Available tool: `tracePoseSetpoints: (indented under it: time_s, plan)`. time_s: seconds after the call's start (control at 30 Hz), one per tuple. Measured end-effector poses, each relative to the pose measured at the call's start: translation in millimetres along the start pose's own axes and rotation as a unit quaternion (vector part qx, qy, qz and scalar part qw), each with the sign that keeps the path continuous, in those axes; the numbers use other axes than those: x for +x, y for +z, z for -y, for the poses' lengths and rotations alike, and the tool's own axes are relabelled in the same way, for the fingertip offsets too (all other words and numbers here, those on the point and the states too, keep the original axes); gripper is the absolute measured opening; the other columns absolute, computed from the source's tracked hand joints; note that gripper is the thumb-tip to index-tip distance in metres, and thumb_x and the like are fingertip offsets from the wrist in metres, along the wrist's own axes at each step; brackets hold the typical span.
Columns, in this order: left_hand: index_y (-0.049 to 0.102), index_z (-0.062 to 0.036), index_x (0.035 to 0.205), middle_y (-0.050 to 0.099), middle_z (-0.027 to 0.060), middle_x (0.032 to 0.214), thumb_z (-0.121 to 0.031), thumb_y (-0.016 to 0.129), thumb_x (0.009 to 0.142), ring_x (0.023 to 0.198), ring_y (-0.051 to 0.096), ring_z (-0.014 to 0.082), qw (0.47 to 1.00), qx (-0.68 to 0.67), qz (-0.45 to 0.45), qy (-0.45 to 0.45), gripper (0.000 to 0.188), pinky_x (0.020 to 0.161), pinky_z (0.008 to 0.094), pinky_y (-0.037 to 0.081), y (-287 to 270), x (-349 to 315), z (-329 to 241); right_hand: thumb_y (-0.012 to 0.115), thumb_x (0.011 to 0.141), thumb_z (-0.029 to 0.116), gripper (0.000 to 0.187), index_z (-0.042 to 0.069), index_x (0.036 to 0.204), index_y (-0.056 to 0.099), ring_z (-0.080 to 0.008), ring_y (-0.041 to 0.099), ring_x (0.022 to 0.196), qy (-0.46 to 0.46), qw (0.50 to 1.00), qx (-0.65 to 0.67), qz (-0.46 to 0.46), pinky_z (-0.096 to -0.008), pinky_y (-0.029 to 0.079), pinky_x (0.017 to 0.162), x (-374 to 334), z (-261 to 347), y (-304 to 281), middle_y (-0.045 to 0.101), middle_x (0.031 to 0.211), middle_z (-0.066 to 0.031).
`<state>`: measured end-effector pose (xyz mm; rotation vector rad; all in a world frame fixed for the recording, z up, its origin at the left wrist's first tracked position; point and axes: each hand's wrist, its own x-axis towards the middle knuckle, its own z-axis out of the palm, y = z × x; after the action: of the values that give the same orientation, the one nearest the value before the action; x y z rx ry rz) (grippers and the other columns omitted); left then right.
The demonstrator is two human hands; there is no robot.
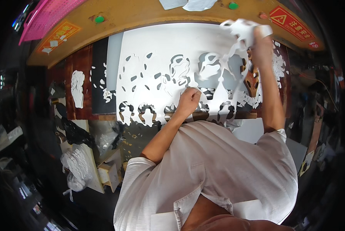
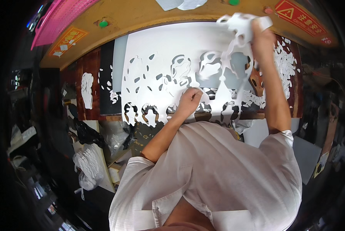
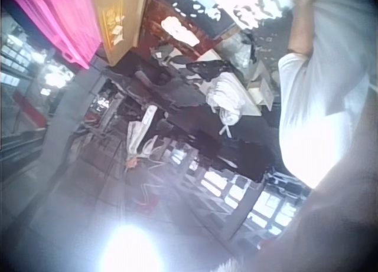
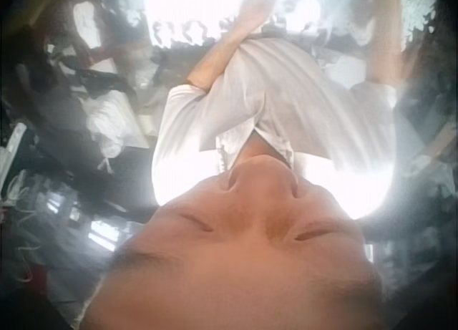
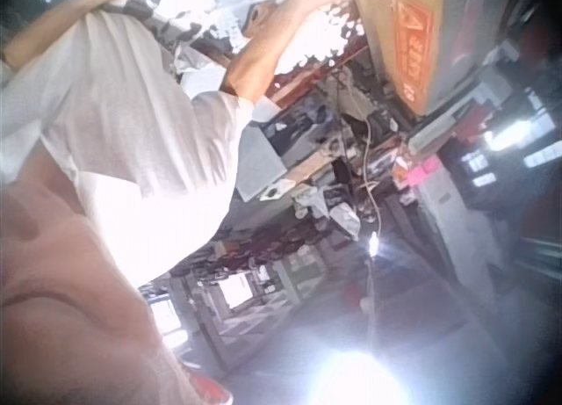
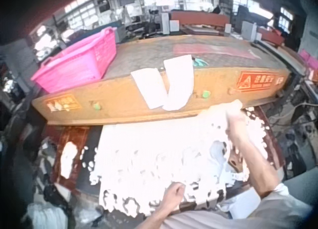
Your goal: The person repeatedly picks up white paper cutouts from a light table, separates them by hand, and places them into a pink basket. The person also moves a wooden template aside to access more cutouts and continues the separation process throughout the clip.
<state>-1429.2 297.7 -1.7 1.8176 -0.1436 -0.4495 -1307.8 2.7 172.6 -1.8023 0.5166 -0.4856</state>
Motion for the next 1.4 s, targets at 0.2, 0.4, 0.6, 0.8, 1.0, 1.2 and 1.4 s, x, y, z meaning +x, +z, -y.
tracePoseSetpoints:
  time_s: [0.2, 0.4, 0.6, 0.8, 1.0, 1.2, 1.4]
  plan:
    - [0.071, -0.0008, 0.102, 0.068, 0.0140, 0.094, -0.012, 0.066, 0.099, 0.083, 0.066, 0.0242, 0.999, -0.004, -0.014, 0.050, 0.012, 0.076, 0.0351, 0.053, -1.6, -14.6, -7.4, 0.056, 0.114, 0.026, 0.039, -0.009, 0.128, 0.063, -0.0235, 0.076, 0.100, -0.109, 0.945, 0.264, 0.160, -0.0350, 0.065, 0.085, 50.1, 61.0, 6.2, 0.074, 0.118, -0.0166]
    - [0.072, 0.0014, 0.104, 0.073, 0.0126, 0.100, -0.017, 0.063, 0.102, 0.087, 0.070, 0.0201, 0.973, 0.067, -0.202, -0.090, 0.020, 0.076, 0.0324, 0.057, -65.5, -72.4, -17.6, 0.059, 0.112, 0.038, 0.041, 0.003, 0.125, 0.076, -0.0041, 0.062, 0.085, -0.119, 0.963, 0.019, 0.241, -0.0226, 0.048, 0.073, 19.4, 8.6, 88.9, 0.075, 0.103, -0.0003]
    - [0.069, 0.0017, 0.115, 0.069, 0.0086, 0.106, -0.022, 0.067, 0.103, 0.095, 0.073, 0.0214, 0.881, -0.306, -0.148, -0.330, 0.026, 0.086, 0.0320, 0.064, -79.1, -69.1, -12.9, 0.059, 0.110, 0.021, 0.030, 0.006, 0.134, 0.070, -0.0198, 0.070, 0.110, -0.213, 0.905, 0.016, 0.368, -0.0355, 0.056, 0.099, -42.6, -5.7, 144.4, 0.074, 0.125, -0.0066]
    - [0.059, -0.0016, 0.137, 0.065, 0.0107, 0.116, -0.020, 0.066, 0.104, 0.100, 0.074, 0.0259, 0.822, -0.437, -0.149, -0.333, 0.039, 0.089, 0.0380, 0.065, -80.5, -75.0, -18.4, 0.063, 0.108, 0.021, 0.038, 0.008, 0.144, 0.066, -0.0315, 0.057, 0.140, -0.458, 0.690, -0.121, 0.548, -0.0433, 0.044, 0.119, -131.2, -40.4, 142.9, 0.067, 0.144, -0.0124]
    - [0.049, -0.0024, 0.147, 0.066, 0.0123, 0.121, -0.021, 0.063, 0.105, 0.104, 0.075, 0.0273, 0.862, -0.374, -0.119, -0.320, 0.048, 0.091, 0.0391, 0.064, -90.9, -78.2, -35.3, 0.071, 0.100, 0.016, 0.045, 0.007, 0.144, 0.064, -0.0382, 0.055, 0.141, -0.270, 0.782, -0.104, 0.553, -0.0485, 0.044, 0.119, -147.2, -72.7, 122.5, 0.065, 0.145, -0.0167]
    - [0.048, 0.0001, 0.147, 0.070, 0.0148, 0.121, -0.019, 0.059, 0.106, 0.110, 0.075, 0.0262, 0.892, -0.316, -0.033, -0.323, 0.047, 0.093, 0.0369, 0.062, -112.8, -69.6, -37.6, 0.071, 0.073, 0.001, 0.075, 0.012, 0.147, 0.061, -0.0372, 0.048, 0.144, -0.444, 0.680, -0.230, 0.537, -0.0569, 0.034, 0.123, -183.6, -82.2, 116.0, 0.054, 0.156, -0.0109]
    - [0.051, -0.0037, 0.146, 0.072, 0.0132, 0.119, -0.019, 0.059, 0.106, 0.109, 0.074, 0.0239, 0.900, -0.295, -0.025, -0.320, 0.043, 0.093, 0.0345, 0.058, -113.6, -70.2, -16.5, 0.076, 0.082, 0.004, 0.044, 0.012, 0.125, 0.078, -0.0350, 0.066, 0.123, -0.325, 0.737, -0.142, 0.576, -0.0460, 0.050, 0.109, -158.9, -64.8, 135.7, 0.074, 0.127, -0.0126]
